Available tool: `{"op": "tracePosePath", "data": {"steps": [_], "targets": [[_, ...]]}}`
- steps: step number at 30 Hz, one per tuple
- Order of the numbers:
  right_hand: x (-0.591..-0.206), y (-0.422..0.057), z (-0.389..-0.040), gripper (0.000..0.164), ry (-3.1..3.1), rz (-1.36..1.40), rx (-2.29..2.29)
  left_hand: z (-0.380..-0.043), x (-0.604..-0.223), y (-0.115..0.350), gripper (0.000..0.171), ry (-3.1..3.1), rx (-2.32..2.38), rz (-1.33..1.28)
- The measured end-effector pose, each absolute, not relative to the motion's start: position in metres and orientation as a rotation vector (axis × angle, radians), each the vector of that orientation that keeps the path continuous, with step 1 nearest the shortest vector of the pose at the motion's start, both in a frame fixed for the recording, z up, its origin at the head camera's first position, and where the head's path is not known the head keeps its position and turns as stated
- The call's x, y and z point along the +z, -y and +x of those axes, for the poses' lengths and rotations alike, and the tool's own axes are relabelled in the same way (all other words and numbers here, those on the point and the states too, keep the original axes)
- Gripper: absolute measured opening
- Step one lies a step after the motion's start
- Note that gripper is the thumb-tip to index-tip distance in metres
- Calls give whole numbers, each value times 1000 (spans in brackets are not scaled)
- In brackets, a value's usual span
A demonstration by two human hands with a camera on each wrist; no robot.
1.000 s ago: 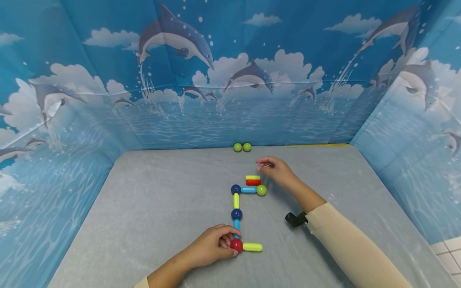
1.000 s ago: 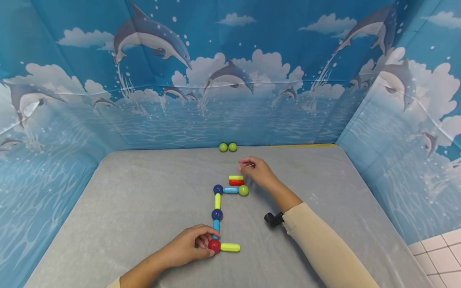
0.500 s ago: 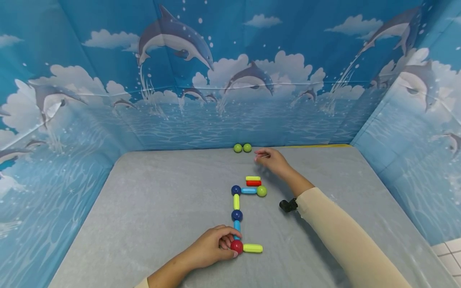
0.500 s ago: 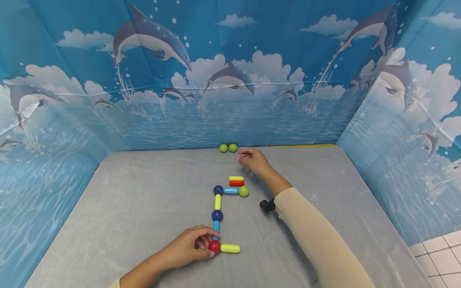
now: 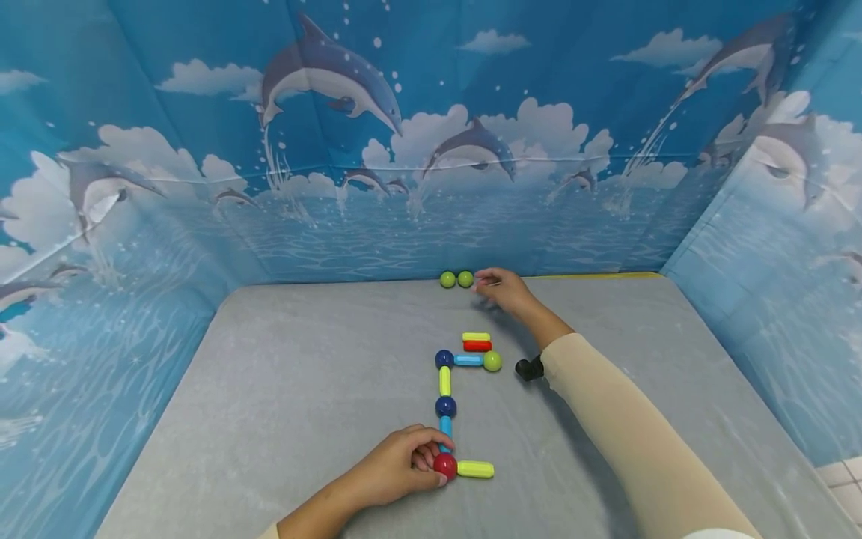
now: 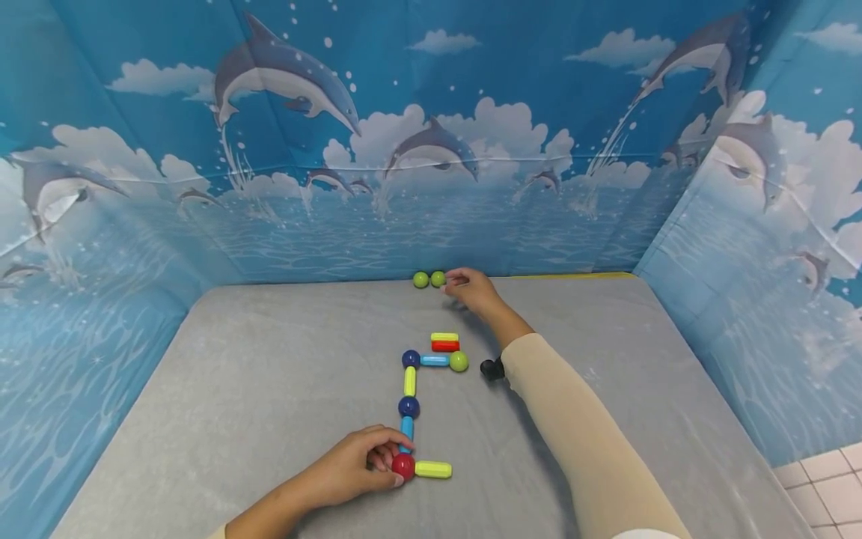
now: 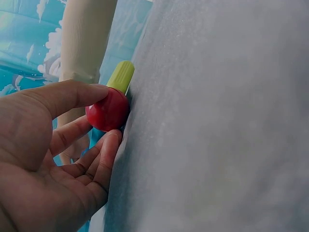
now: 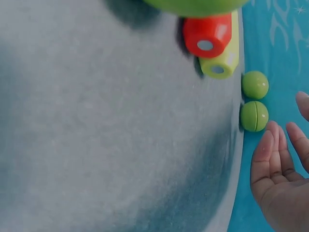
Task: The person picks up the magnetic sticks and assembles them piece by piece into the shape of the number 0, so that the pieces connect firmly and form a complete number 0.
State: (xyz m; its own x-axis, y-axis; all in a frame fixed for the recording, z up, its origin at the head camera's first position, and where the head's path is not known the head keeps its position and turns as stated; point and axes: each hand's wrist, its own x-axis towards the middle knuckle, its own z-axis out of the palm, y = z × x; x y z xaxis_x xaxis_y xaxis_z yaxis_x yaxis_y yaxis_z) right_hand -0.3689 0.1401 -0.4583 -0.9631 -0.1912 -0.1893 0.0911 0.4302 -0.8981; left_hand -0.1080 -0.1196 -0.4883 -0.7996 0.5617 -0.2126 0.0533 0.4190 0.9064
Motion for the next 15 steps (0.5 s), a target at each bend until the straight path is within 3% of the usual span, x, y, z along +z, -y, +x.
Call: {"op": "tracePosePath", "data": {"steps": [15], "targets": [[-460, -143, -392, 47, -2429, -55, -1471, -109, -489, 117, 36, -2216, 1363, 524]]}}
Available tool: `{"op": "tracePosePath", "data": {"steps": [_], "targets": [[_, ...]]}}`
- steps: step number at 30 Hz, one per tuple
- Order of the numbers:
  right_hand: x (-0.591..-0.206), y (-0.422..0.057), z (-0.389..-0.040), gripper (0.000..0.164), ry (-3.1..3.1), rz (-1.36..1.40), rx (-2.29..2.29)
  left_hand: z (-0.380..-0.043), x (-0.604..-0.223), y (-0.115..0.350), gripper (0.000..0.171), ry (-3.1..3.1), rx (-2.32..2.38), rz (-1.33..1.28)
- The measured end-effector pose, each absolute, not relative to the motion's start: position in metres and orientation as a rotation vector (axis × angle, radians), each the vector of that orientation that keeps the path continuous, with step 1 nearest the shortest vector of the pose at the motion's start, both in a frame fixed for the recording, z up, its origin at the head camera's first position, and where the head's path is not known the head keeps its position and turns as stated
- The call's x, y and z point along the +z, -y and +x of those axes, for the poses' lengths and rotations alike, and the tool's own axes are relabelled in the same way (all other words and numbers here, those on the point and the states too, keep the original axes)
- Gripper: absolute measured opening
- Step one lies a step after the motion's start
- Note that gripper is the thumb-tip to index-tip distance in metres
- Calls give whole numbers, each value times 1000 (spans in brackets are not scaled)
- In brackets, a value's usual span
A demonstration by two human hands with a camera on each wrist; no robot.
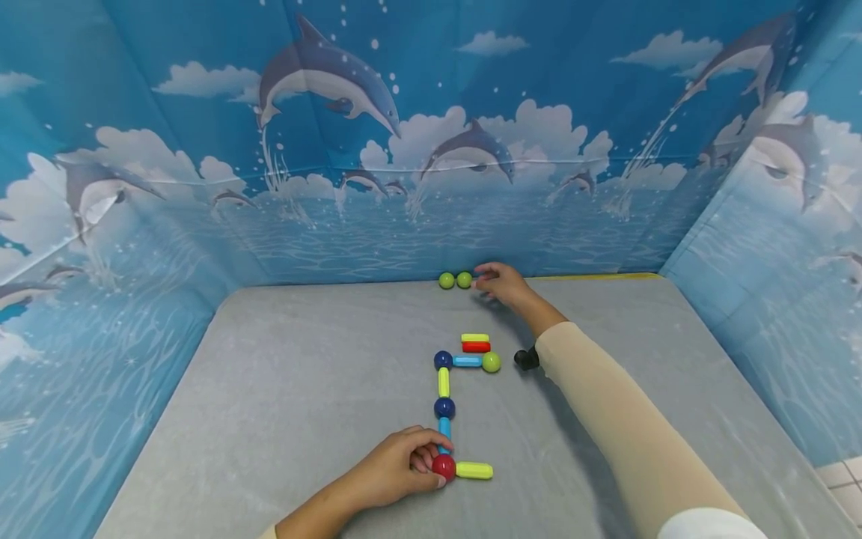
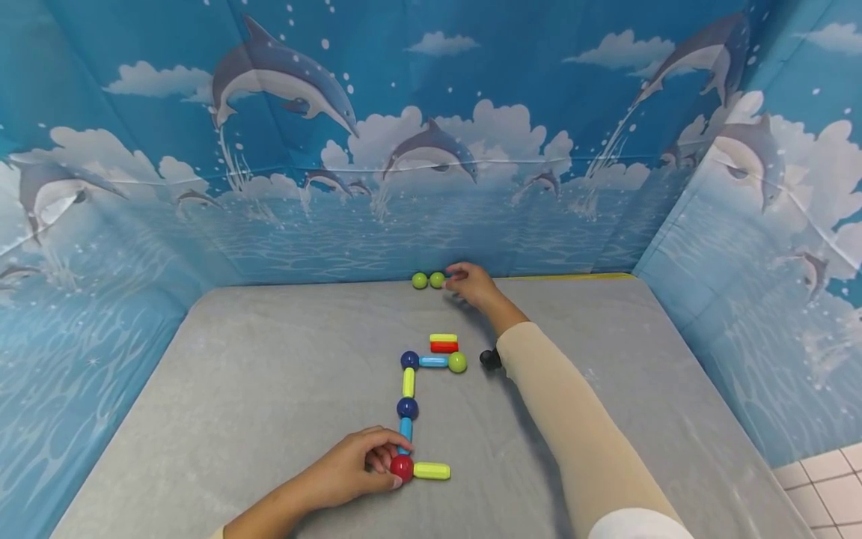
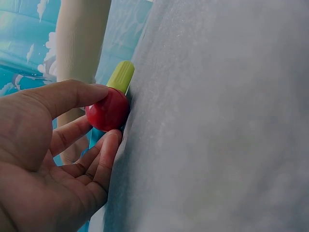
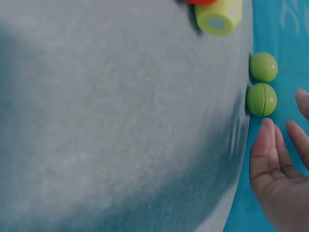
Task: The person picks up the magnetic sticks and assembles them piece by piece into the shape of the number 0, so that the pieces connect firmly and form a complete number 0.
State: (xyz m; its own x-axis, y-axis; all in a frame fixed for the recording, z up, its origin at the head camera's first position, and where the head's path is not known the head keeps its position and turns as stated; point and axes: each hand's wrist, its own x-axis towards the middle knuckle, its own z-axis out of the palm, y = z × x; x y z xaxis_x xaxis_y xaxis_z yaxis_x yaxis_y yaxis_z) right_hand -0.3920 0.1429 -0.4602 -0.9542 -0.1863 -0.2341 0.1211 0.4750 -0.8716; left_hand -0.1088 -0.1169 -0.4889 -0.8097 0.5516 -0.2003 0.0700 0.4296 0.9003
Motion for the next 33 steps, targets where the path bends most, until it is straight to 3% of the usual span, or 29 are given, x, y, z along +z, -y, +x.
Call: {"op": "tracePosePath", "data": {"steps": [33], "targets": [[-474, -125, -412, 39, -2564, -143, -1205, -108, -489, 118, 36, -2209, 1368, 540]]}}
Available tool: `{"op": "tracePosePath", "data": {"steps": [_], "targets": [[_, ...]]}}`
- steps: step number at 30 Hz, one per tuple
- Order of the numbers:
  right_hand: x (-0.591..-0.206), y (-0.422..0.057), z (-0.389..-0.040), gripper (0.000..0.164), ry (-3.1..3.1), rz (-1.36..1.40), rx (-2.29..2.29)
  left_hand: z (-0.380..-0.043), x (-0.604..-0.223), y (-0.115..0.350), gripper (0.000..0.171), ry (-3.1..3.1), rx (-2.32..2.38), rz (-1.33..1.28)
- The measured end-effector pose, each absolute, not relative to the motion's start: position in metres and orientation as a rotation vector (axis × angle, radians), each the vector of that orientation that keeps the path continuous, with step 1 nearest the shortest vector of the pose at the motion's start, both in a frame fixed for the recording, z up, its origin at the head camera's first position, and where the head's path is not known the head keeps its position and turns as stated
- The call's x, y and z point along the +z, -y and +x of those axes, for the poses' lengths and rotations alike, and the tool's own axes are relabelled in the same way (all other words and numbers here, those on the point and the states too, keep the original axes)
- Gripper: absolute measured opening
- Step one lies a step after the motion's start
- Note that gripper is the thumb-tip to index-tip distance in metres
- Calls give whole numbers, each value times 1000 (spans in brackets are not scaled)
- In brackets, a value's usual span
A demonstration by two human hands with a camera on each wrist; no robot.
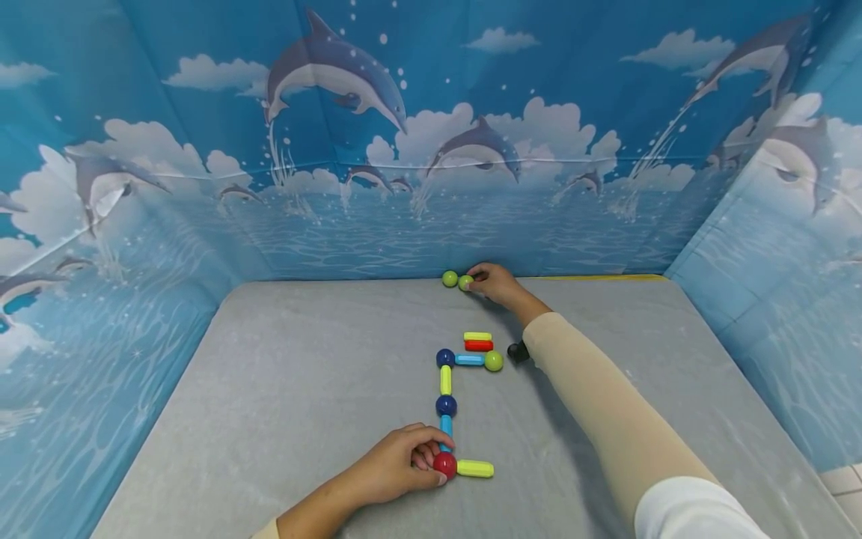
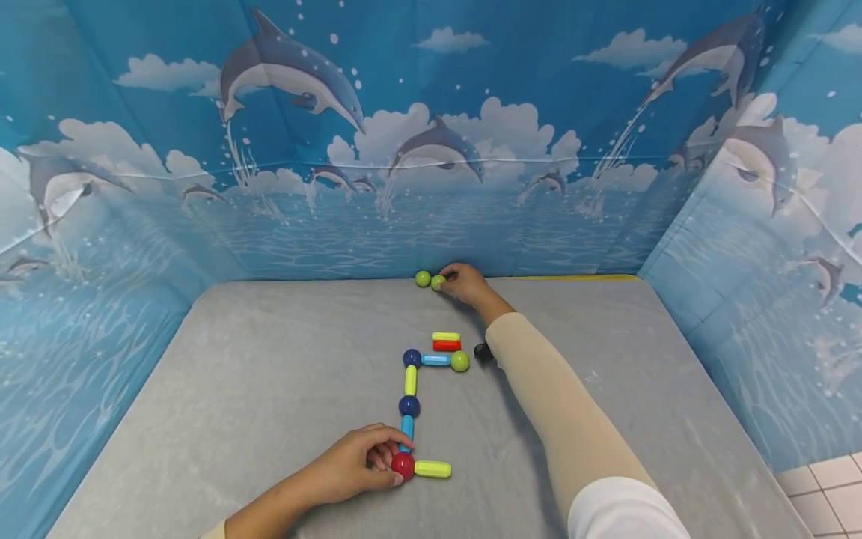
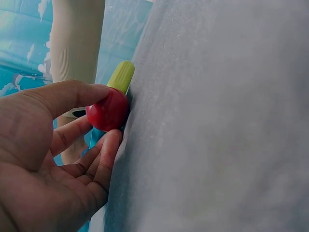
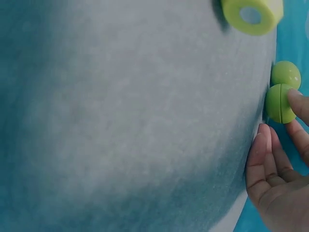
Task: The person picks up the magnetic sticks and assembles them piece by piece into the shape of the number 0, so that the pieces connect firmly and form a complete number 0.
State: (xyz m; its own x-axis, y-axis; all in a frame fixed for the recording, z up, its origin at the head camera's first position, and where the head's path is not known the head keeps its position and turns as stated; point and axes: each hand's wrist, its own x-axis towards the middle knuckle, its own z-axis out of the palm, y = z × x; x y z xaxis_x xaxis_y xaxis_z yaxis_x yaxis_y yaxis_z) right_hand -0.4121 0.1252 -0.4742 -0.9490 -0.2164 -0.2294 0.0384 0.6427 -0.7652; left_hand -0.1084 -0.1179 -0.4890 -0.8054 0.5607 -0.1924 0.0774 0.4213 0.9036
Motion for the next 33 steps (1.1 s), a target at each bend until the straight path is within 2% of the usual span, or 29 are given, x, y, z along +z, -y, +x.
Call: {"op": "tracePosePath", "data": {"steps": [18, 33], "targets": [[-450, -142, -396, 43, -2555, -167, -1248, -106, -490, 120, 35, -2205, 1369, 547], [-429, -161, -343, 45, -2490, -310, -1294, -104, -492, 118, 36, -2211, 1372, 537]]}}
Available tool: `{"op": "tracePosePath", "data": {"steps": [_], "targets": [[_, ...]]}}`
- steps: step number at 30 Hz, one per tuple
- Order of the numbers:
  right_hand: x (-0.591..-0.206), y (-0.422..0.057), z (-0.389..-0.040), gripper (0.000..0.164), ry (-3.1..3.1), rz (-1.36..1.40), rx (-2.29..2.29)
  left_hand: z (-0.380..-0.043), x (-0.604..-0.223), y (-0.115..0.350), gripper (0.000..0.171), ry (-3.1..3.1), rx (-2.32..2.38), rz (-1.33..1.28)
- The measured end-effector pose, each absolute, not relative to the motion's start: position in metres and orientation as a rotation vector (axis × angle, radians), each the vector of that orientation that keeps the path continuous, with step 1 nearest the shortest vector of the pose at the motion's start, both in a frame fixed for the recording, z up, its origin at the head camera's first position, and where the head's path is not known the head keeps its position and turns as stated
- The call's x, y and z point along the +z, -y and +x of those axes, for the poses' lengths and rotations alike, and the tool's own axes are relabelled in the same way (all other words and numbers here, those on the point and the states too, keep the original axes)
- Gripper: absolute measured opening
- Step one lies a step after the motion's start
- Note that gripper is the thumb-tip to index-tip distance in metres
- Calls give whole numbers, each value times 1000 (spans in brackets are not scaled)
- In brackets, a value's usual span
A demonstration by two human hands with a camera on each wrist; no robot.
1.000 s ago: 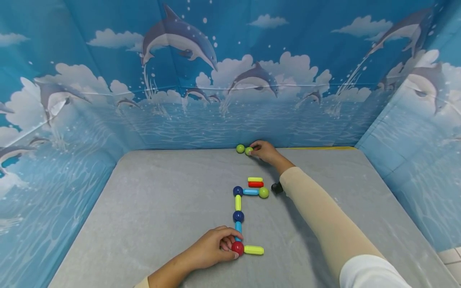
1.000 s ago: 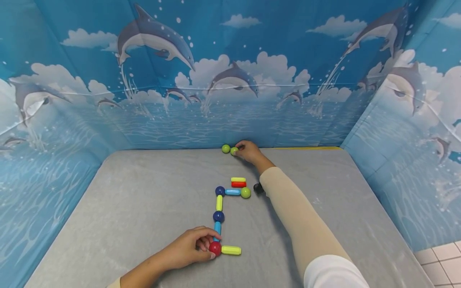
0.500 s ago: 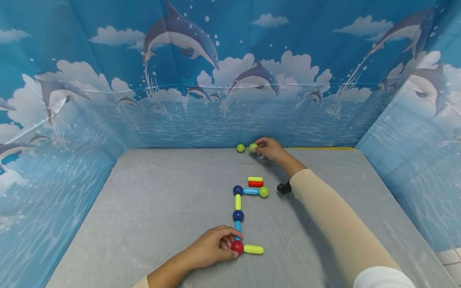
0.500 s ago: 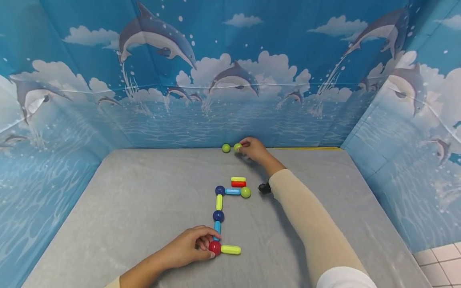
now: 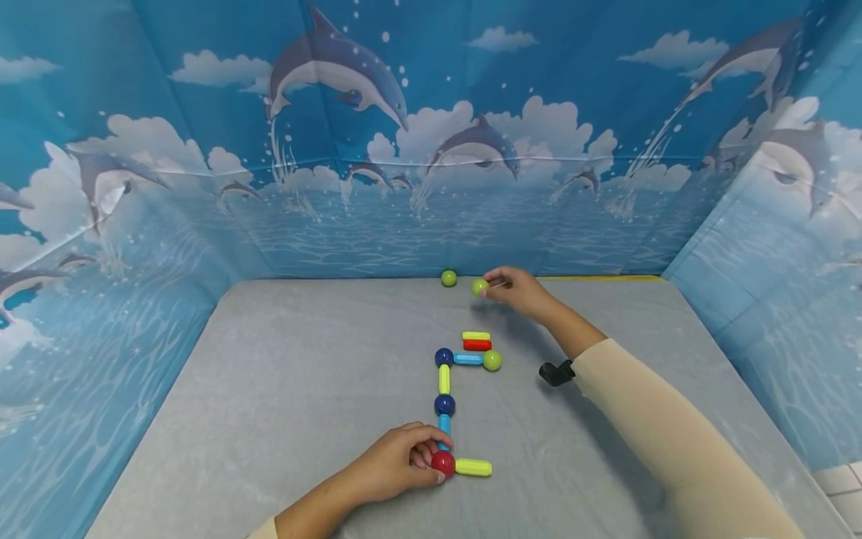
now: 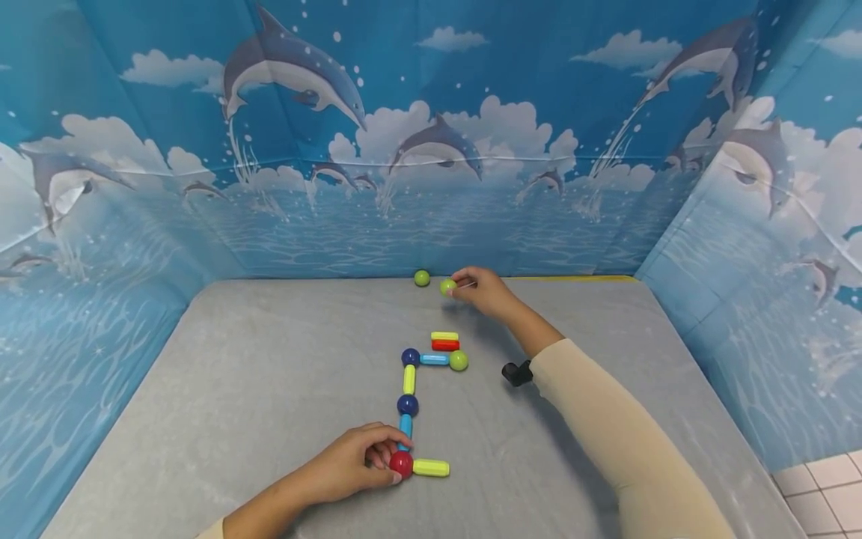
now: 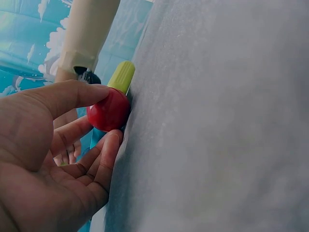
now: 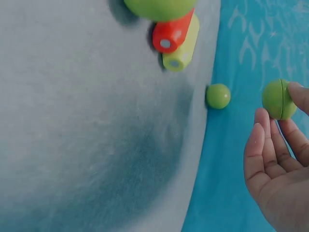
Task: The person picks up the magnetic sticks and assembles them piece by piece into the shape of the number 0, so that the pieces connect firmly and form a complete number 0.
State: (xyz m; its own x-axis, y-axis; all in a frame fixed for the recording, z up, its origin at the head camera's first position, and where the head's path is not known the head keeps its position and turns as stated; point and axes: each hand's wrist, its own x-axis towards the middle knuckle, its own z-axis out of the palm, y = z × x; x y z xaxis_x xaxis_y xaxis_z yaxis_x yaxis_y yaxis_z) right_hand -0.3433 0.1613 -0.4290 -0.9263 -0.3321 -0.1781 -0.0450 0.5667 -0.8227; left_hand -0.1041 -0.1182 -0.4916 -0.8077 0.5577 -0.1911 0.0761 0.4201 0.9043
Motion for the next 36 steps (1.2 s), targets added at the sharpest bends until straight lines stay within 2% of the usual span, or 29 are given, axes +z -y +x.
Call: {"op": "tracePosePath", "data": {"steps": [15, 36], "targets": [[-426, -190, -278, 48, -2431, -423, -1319, -104, -492, 119, 34, -2220, 1358, 536], [-452, -211, -195, 42, -2267, -541, -1358, -103, -493, 120, 35, -2231, 1347, 533]]}}
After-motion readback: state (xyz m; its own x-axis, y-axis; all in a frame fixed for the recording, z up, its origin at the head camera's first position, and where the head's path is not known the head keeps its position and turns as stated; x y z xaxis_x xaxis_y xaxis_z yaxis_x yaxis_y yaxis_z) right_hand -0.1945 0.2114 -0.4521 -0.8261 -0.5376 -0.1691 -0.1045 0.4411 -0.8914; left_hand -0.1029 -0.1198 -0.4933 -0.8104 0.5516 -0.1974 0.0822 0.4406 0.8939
